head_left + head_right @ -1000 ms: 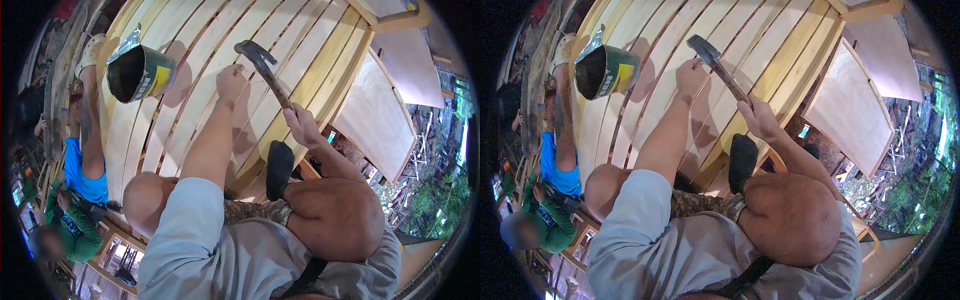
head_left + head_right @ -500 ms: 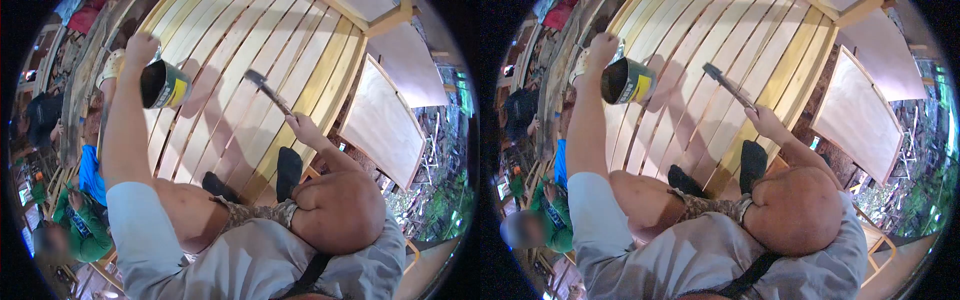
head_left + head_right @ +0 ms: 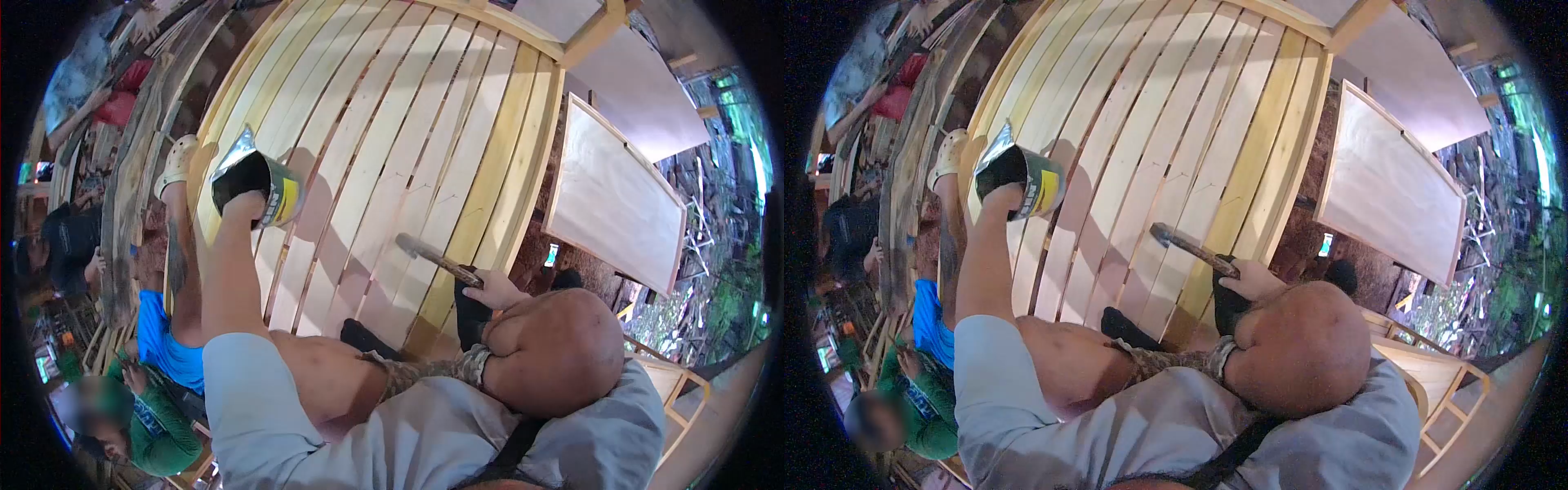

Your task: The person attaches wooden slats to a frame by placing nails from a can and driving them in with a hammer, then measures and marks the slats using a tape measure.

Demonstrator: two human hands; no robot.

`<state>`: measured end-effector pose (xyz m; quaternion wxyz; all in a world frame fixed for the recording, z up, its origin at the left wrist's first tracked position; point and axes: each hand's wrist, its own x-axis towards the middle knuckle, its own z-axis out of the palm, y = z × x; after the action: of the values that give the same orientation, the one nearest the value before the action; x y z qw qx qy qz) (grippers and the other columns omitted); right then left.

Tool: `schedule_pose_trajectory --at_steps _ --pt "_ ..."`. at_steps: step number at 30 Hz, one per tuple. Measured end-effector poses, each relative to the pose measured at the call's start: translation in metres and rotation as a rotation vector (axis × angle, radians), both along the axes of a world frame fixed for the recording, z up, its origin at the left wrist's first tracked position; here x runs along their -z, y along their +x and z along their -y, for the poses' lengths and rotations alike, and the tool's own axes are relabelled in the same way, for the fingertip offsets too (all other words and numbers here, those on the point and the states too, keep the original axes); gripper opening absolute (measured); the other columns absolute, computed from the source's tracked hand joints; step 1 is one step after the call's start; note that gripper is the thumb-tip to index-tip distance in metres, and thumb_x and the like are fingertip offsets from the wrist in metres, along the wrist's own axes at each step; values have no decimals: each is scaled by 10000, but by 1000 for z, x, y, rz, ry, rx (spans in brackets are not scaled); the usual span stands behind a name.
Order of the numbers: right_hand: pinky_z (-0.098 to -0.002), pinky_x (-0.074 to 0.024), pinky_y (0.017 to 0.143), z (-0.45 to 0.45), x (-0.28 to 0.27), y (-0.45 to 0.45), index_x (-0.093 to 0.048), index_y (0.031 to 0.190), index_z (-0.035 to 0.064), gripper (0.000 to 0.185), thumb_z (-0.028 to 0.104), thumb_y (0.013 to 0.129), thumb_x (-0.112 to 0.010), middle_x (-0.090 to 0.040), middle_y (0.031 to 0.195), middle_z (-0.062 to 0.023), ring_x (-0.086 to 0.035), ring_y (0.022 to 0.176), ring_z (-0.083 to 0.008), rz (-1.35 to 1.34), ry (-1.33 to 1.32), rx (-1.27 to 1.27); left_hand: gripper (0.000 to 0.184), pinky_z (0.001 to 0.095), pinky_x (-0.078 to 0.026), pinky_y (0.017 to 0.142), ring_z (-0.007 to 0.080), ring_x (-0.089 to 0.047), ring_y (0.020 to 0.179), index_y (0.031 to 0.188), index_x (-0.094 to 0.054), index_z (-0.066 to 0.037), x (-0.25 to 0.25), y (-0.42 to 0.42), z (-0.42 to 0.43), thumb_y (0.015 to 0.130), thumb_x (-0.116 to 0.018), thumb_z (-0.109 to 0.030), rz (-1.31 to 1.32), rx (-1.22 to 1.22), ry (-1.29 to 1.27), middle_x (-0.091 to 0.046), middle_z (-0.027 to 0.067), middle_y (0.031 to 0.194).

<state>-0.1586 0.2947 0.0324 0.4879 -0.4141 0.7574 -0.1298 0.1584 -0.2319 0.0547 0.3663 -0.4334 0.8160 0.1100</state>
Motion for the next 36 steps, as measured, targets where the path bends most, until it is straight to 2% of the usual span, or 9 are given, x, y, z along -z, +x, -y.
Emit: schedule_pose_trajectory --at_steps 2,4,5,8,17,21,23,25,36 --pt "-472 -511 789 6 -15 7 -642 1022 18 401 381 864 -705 -671 865 -247 -662 862 -419 -41 63 -55 331 443 -522 942 373 -645 1134 1145 -705 -62 -49 -41 -37 844 -575 -110 227 89 49 -665 246 1182" --pt "-483 -512 823 6 -11 9 -643 1026 40 395 400 871 -691 -678 895 -230 -665 903 -408 -72 100 -55 330 442 -523 941 373 -645 1134 1141 -706 -61 -41 -44 -41 841 -578 -110 264 87 65 -665 245 1182" --pt "-494 -512 856 6 -12 9 -644 1029 61 390 418 878 -677 -685 925 -214 -669 945 -397 -94 133 -73 329 442 -523 941 373 -645 1133 1139 -707 -60 -29 -37 -40 840 -580 -110 249 61 71 -666 245 1181" --pt "-500 -514 859 11 -18 8 -644 1040 76 365 404 882 -666 -685 933 -211 -671 944 -396 -117 173 -71 328 440 -523 940 372 -646 1132 1134 -709 -58 -3 -11 -30 836 -584 -110 182 -17 59 -666 245 1181" --pt "-502 -518 837 17 -16 9 -652 996 75 333 369 843 -686 -691 921 -191 -674 925 -386 -134 170 -33 323 436 -524 939 371 -648 1130 1119 -715 -52 3 60 -19 824 -596 -111 92 -157 46 -667 243 1180" --pt "-486 -522 793 12 -3 13 -653 933 47 318 336 823 -725 -676 838 -208 -673 846 -395 -181 93 -46 321 435 -525 938 370 -649 1128 1112 -717 -50 6 60 -12 819 -602 -112 66 -170 35 -668 242 1179" --pt "-478 -521 779 11 1 14 -659 936 51 325 335 800 -740 -676 841 -205 -670 831 -395 -160 120 34 320 434 -525 938 369 -650 1128 1108 -718 -48 8 56 -6 816 -605 -112 54 -174 31 -668 242 1179" --pt "-458 -523 770 6 13 11 -668 1010 68 348 314 778 -750 -687 876 -196 -676 850 -378 -95 79 86 319 433 -526 937 369 -650 1127 1105 -720 -47 7 52 -1 814 -608 -112 39 -175 28 -669 242 1179" --pt "-456 -514 799 43 -8 18 -655 1069 83 378 275 761 -756 -693 911 -186 -673 898 -372 -198 171 -94 313 428 -527 935 367 -653 1124 1086 -727 -40 12 52 23 799 -623 -113 -49 -214 17 -670 240 1177"
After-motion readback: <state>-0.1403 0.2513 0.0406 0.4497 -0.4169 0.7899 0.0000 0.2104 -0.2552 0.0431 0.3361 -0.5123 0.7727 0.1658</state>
